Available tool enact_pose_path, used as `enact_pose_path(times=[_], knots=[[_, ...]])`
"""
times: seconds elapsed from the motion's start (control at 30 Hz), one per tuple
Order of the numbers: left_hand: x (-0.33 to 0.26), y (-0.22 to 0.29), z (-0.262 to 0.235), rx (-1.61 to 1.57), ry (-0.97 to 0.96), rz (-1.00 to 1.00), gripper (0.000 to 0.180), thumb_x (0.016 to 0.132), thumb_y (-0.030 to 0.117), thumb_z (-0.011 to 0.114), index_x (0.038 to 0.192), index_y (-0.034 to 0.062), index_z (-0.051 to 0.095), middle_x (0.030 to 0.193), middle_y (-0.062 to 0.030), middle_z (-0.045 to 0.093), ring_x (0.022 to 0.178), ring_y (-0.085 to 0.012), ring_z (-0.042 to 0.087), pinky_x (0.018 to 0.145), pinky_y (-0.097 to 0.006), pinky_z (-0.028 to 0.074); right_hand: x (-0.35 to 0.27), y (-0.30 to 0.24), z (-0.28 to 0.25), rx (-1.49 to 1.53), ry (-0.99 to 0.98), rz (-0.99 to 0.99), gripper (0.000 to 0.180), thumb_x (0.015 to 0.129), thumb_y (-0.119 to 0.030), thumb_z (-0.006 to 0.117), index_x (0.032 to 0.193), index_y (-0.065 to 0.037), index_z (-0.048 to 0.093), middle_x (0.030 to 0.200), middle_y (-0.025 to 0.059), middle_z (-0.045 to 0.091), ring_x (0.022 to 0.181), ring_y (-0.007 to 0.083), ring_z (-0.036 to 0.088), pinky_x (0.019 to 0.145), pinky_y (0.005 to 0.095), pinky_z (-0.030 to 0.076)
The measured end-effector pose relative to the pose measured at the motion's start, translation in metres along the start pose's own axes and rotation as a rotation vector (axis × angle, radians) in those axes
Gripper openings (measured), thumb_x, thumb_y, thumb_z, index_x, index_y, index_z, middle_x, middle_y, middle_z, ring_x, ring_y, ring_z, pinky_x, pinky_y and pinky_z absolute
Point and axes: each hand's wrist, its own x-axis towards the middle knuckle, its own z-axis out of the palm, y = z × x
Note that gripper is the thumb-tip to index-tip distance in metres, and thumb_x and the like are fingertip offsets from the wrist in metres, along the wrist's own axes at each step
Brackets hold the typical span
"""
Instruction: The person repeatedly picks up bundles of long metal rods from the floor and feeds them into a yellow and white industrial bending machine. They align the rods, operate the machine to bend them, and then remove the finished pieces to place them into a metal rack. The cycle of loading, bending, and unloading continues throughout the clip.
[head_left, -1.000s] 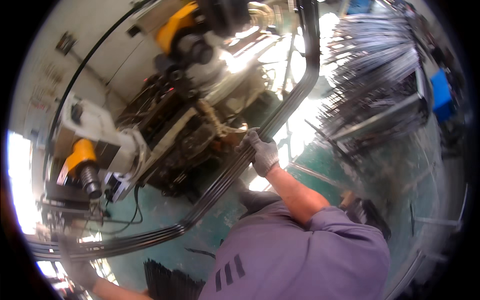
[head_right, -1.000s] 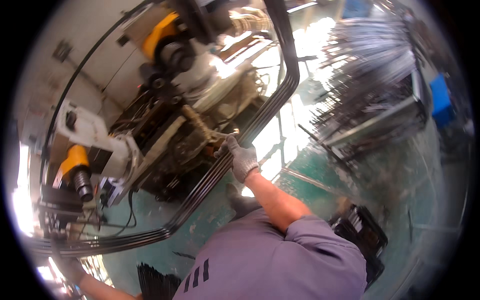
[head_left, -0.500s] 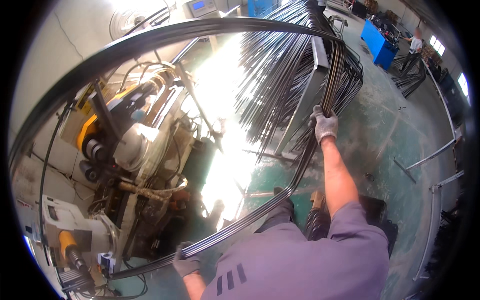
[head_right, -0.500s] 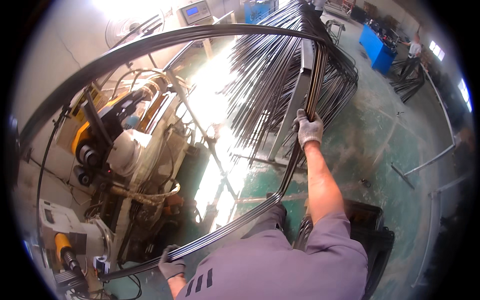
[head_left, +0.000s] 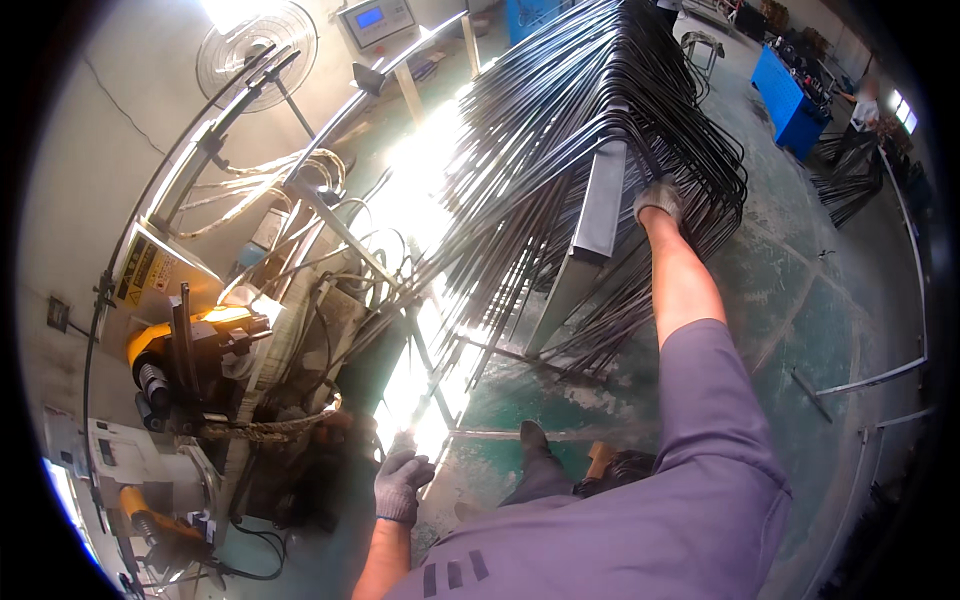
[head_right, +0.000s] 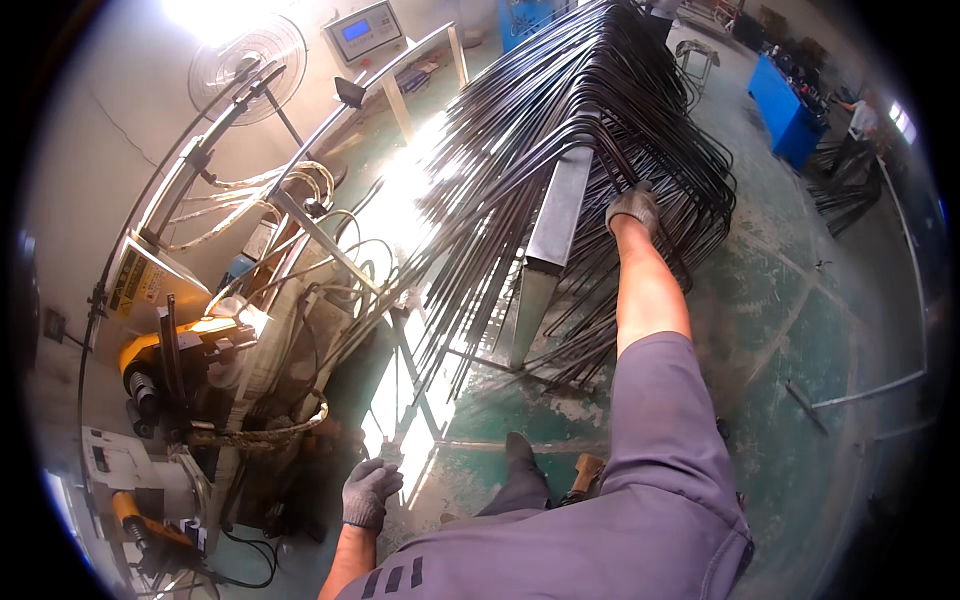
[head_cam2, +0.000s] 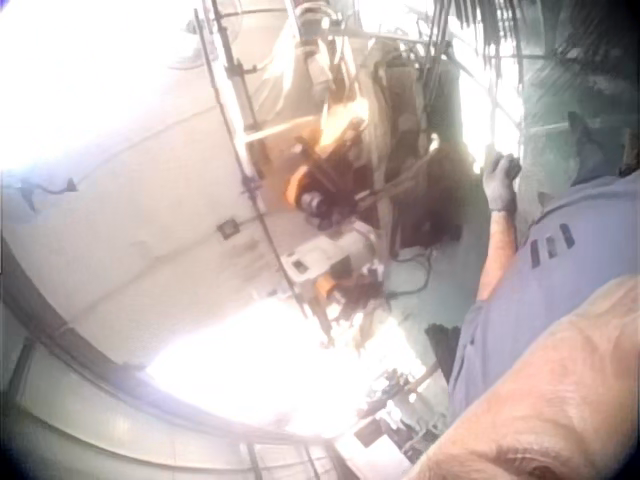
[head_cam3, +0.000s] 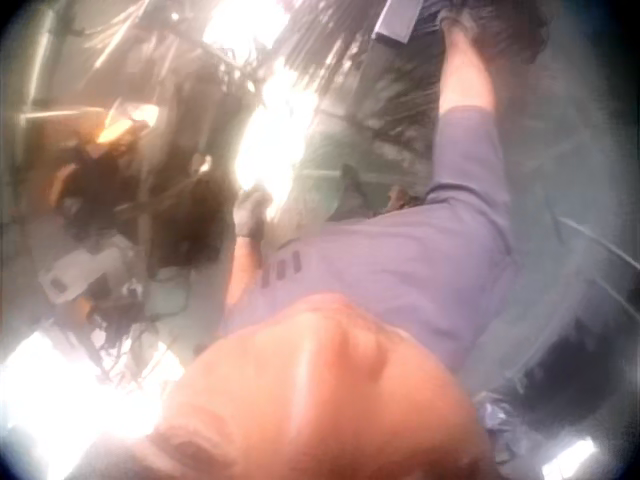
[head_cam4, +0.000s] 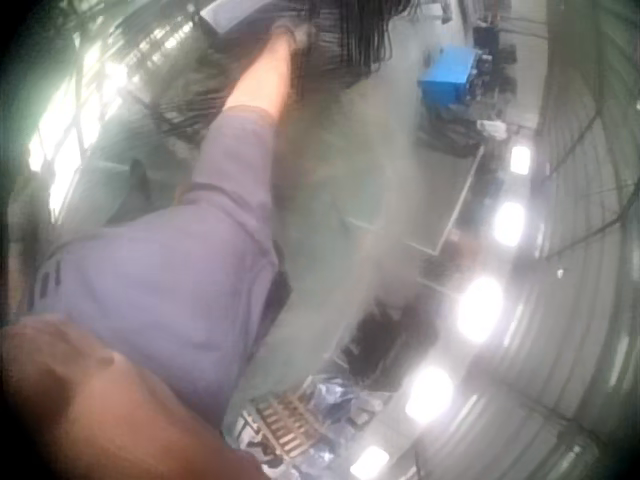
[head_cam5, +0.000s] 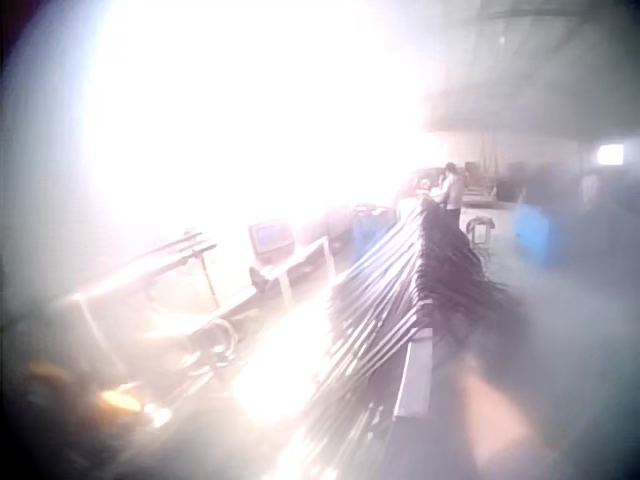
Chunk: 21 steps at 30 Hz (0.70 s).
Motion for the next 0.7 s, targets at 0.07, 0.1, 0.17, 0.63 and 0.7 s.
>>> enact_pose_path(times=[0.07, 0.1, 0.17, 0.63, 0.7], knots=[[-0.003, 0.008, -0.003, 0.032, 0.107, 0.012, 0.031, 0.085, 0.005, 0.059, 0.112, -0.008, 0.051, 0.094, -0.0186, 0.064, 0.08, -0.0284, 0.066, 0.072, -0.038, 0.056, 0.013, 0.002, 0.023, 0.056, -0.041, 0.051, 0.071, 0.085, -0.039, 0.064, 0.139, -0.005, 0.032, 0.14, 0.0191, 0.044, 0.125, 0.0372, 0.047, 0.101, 0.0426, 0.044], [-0.003, 0.007, -0.001, 0.032, 0.11, 0.015, 0.031, 0.085, 0.005, 0.059, 0.112, -0.008, 0.051, 0.094, -0.0185, 0.064, 0.08, -0.0282, 0.066, 0.072, -0.037, 0.056, 0.021, -0.001, 0.013, 0.063, -0.142, 0.068, 0.076, 0.085, -0.038, 0.063, 0.143, -0.005, 0.026, 0.143, 0.0202, 0.039, 0.129, 0.0375, 0.043, 0.104, 0.0425, 0.041], [-0.009, 0.004, -0.003, 0.029, 0.109, 0.011, 0.031, 0.085, 0.005, 0.058, 0.113, -0.0078, 0.051, 0.094, -0.0183, 0.064, 0.08, -0.028, 0.066, 0.071, -0.036, 0.056, 0.034, 0.036, 0.015, -0.07, 0.055, -0.061, 0.087, 0.086, -0.038, 0.062, 0.149, -0.005, 0.011, 0.154, 0.02, 0.015, 0.133, 0.0378, 0.038, 0.108, 0.0428, 0.037], [-0.131, -0.094, -0.115, -0.157, 0.403, -0.054, 0.037, 0.085, 0.012, 0.057, 0.116, -0.0082, 0.055, 0.096, -0.0126, 0.065, 0.084, -0.0168, 0.063, 0.075, -0.028, 0.051, -0.584, -0.048, -0.117, 1.309, -1.634, -0.932, 0.015, 0.083, 0.008, 0.059, 0.096, 0.003, 0.064, 0.086, 0.0084, 0.067, 0.077, 0.0156, 0.063, 0.07, 0.0272, 0.051], [-0.154, -0.114, -0.157, -0.007, 0.451, 0.156, 0.037, 0.085, 0.013, 0.058, 0.115, -0.0077, 0.056, 0.097, -0.0127, 0.065, 0.085, -0.017, 0.063, 0.077, -0.028, 0.051, -0.642, -0.077, -0.188, 1.477, -1.872, -1.664, 0.024, 0.075, 0.011, 0.062, 0.098, 0.004, 0.065, 0.091, 0.016, 0.067, 0.077, 0.0244, 0.066, 0.068, 0.0317, 0.052]])
